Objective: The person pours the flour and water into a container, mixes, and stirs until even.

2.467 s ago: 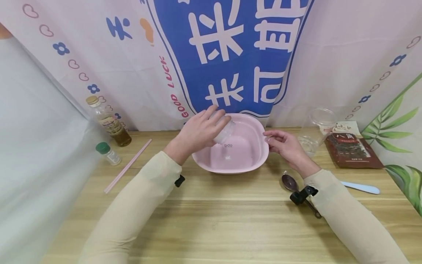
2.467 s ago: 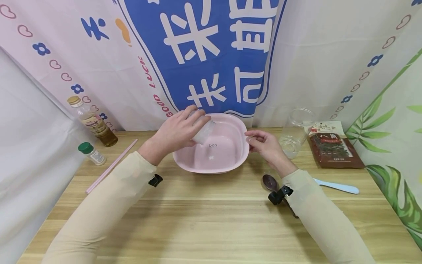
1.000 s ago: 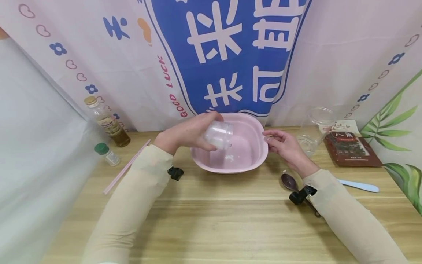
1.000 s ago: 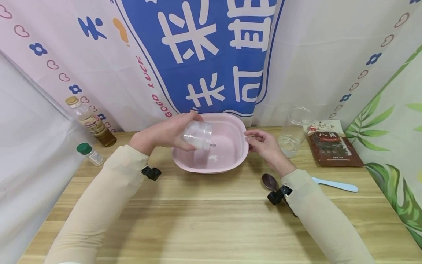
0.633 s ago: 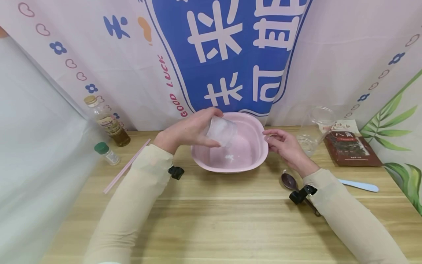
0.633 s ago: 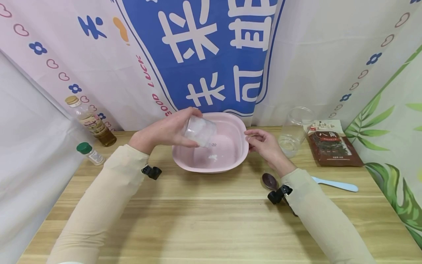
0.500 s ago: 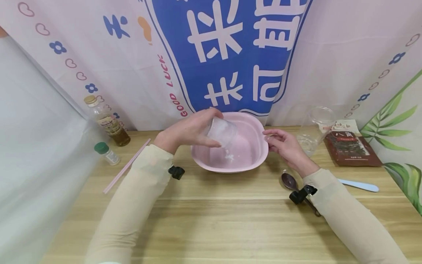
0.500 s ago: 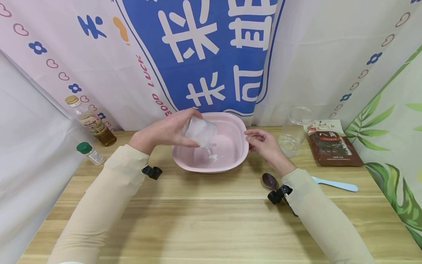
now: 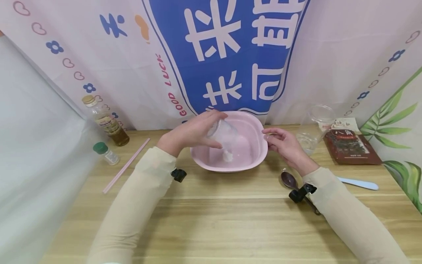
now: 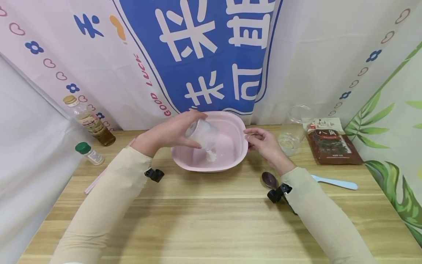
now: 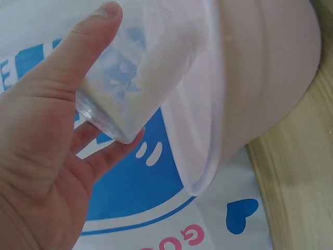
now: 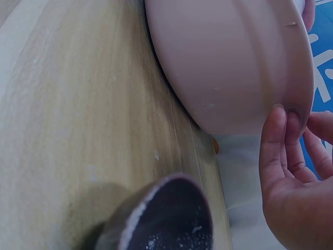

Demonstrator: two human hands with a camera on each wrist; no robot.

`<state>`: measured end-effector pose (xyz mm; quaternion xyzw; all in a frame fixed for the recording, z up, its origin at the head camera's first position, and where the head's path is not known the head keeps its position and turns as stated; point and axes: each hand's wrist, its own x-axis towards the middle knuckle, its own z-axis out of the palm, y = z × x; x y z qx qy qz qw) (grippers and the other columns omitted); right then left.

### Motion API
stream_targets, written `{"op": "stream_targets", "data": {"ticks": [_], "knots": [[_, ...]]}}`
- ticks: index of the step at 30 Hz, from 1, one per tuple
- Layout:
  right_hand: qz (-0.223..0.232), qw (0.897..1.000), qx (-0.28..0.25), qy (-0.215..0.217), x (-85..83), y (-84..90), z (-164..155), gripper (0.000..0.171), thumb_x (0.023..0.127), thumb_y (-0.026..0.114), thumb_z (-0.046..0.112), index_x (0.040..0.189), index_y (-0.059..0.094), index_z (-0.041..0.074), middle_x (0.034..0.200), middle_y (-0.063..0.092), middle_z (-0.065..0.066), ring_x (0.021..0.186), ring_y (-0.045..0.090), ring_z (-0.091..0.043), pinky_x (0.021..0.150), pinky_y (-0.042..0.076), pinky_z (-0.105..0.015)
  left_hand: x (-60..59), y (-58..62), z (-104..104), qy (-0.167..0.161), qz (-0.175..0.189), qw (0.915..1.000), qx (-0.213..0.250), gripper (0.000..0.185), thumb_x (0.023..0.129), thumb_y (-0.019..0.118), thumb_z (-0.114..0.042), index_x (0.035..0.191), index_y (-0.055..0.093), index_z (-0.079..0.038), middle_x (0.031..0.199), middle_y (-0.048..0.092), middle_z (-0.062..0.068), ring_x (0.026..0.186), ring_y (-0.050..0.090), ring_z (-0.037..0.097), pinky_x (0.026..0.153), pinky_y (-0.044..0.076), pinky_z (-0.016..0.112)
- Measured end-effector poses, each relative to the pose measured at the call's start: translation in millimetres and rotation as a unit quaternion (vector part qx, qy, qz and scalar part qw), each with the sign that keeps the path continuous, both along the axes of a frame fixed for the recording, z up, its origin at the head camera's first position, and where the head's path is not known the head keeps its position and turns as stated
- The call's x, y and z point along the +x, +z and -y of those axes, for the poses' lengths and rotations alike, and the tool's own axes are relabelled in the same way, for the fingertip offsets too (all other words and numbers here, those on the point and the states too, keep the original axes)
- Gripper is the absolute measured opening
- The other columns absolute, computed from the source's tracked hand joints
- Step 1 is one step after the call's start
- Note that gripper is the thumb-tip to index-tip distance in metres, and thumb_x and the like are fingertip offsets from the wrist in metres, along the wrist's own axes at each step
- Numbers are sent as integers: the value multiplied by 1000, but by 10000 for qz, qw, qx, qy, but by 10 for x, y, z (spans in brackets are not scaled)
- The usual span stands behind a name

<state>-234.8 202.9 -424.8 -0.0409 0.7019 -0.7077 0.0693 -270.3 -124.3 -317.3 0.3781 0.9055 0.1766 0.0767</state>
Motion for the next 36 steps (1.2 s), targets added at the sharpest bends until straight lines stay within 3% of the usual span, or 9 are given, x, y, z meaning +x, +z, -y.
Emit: {"op": "stream_targets", "data": {"ticks": [4,10,16,36], "knots": [[14,10000,-27,11,-1,2,3,31,108,58,3,136,58,-9,97,74,6,86,73,-6,80,63,-22,3,-28,-50,-70,-33,10000,-11,91,84,94,-41,156,47,-12,153,55,6,139,52,23,124,43,41],[43,10000,-42,-2,-4,-1,3,32,107,58,2,137,58,-10,96,74,6,86,73,-6,80,63,-22,6,-69,-77,-320,-224,9992,-133,85,86,93,-40,156,52,-15,159,51,4,147,48,24,128,38,41],[61,10000,-66,-27,-12,-10,8,26,107,60,3,132,63,-4,98,74,5,86,74,-7,80,64,-22,29,-91,-51,-244,-189,9995,-39,82,86,93,-37,157,54,-20,156,51,3,143,47,24,126,41,42],[49,10000,-41,-3,-6,-5,4,30,108,59,3,136,60,-6,97,75,7,87,73,-5,81,63,-21,56,-85,-36,-256,-190,9995,-6,84,87,93,-39,159,53,-24,160,49,2,147,45,23,127,40,42]]}}
